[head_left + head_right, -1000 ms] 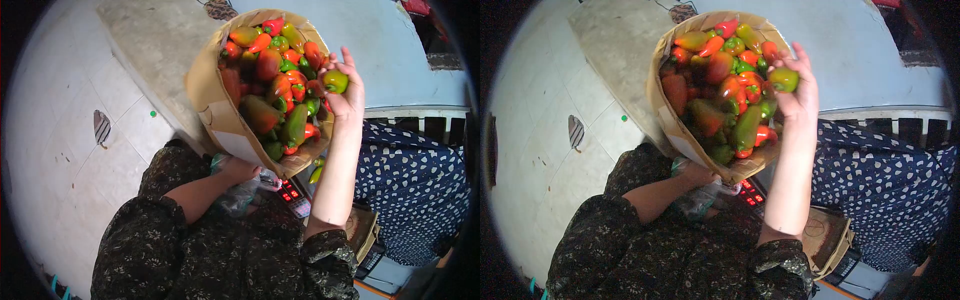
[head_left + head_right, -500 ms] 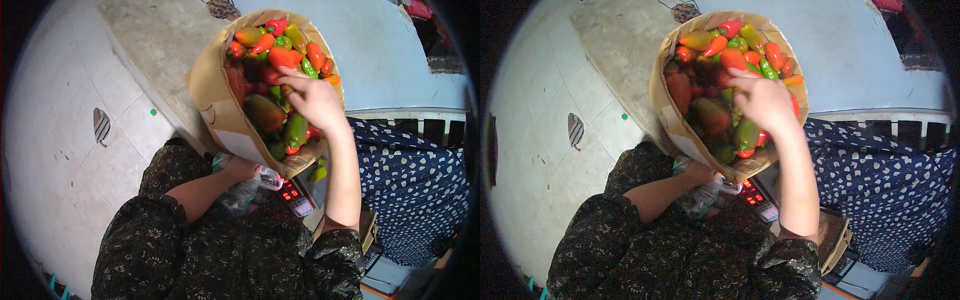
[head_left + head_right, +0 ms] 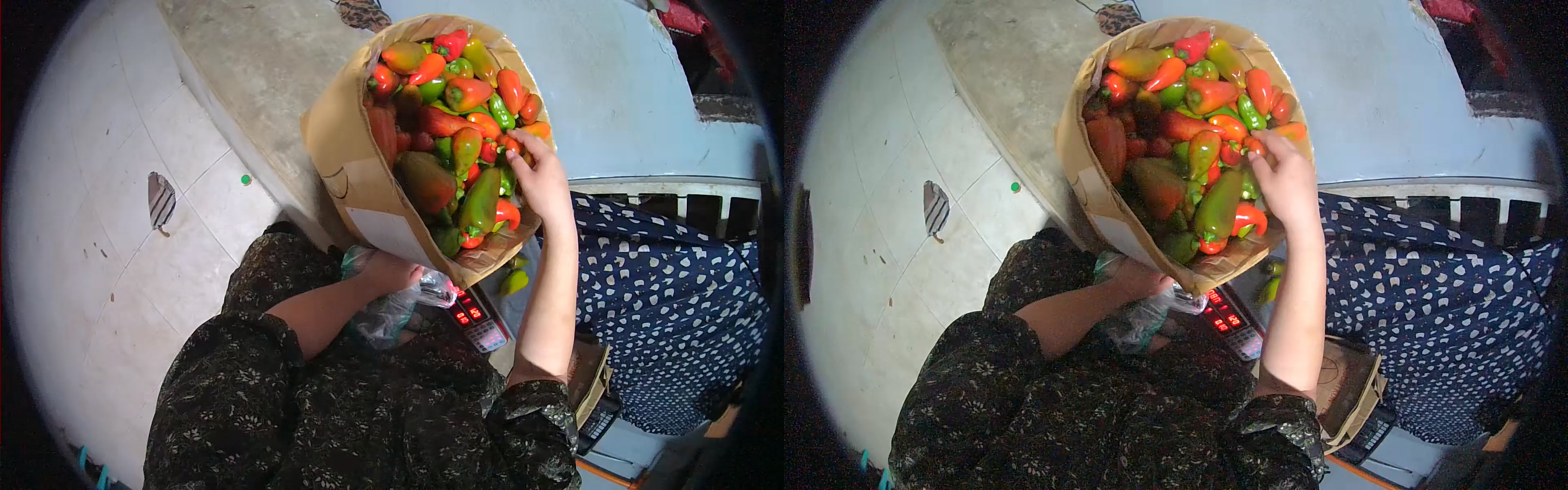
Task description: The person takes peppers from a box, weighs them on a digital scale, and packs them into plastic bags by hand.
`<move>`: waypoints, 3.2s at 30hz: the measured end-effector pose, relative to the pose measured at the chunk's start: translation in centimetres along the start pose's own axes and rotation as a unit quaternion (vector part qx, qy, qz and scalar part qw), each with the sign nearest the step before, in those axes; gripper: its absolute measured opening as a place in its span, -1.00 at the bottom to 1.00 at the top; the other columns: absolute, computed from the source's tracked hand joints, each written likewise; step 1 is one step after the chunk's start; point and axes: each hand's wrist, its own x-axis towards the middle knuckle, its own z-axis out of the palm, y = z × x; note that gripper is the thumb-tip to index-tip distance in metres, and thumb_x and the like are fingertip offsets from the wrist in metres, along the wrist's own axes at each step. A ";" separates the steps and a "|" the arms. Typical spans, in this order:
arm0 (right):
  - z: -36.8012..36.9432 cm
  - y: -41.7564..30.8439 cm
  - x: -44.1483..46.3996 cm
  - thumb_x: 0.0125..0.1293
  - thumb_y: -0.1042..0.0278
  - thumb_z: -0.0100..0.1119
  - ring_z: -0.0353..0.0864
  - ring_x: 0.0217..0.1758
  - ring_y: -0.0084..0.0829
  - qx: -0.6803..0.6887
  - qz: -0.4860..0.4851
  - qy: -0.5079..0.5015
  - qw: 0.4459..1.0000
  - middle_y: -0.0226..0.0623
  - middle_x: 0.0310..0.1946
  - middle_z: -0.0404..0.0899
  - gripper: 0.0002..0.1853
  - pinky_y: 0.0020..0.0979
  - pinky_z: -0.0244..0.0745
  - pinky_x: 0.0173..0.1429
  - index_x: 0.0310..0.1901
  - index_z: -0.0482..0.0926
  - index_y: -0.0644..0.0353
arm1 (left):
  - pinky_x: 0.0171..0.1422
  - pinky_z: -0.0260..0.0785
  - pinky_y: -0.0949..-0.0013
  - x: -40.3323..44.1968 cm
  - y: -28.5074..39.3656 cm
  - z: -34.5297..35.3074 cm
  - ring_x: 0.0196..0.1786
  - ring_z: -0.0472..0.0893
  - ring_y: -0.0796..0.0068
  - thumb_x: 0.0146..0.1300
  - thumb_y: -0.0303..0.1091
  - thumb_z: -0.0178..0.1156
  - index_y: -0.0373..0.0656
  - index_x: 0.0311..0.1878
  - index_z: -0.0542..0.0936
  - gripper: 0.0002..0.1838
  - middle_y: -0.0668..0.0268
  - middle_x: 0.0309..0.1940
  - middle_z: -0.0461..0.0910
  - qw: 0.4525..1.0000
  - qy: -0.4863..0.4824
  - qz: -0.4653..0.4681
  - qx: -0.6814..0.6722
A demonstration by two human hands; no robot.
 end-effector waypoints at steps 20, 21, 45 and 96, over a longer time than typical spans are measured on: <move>0.4 -2.9 5.7 0.05 0.31 0.21 0.59 -0.12 -0.14 -0.285 -0.035 -0.141 0.947 -0.16 -0.30 0.61 -0.59 -0.17 0.47 -0.07 0.01 0.52 0.02 | -0.29 0.47 0.07 0.9 0.8 -1.7 -0.42 0.60 0.11 0.06 -0.17 0.14 -0.13 -0.41 0.58 -0.78 0.19 -0.52 0.57 0.984 -0.152 -0.091 -0.028; 0.2 -2.8 5.7 0.05 0.30 0.22 0.59 -0.12 -0.13 -0.269 -0.035 -0.146 0.951 -0.16 -0.29 0.61 -0.61 -0.17 0.48 -0.07 -0.02 0.53 0.04 | -0.29 0.46 0.07 0.9 0.7 -1.9 -0.42 0.60 0.11 0.06 -0.17 0.14 -0.13 -0.41 0.58 -0.78 0.19 -0.52 0.57 0.985 -0.144 -0.085 -0.037; -6.3 3.3 -8.3 0.30 0.05 0.06 0.44 -0.40 -0.55 0.703 0.148 0.171 0.674 -0.32 -0.23 0.51 -0.50 -0.44 0.41 -0.26 0.15 0.35 0.23 | -0.47 0.43 0.09 -0.4 0.3 1.0 -0.60 0.56 0.17 0.06 0.04 0.18 -0.08 -0.51 0.60 -0.64 0.28 -0.66 0.52 0.989 -0.119 -0.074 0.044; 2.9 26.1 -19.4 0.24 -0.06 0.08 0.54 -0.05 -0.05 0.090 0.399 0.187 0.893 0.11 -0.13 0.55 -0.49 -0.17 0.39 0.07 -0.16 0.57 0.35 | 0.05 0.39 0.12 -5.4 -4.5 8.1 -0.04 0.57 0.10 0.11 0.10 0.18 -0.09 0.02 0.54 -0.47 0.14 -0.12 0.59 0.954 -0.190 -0.176 -0.154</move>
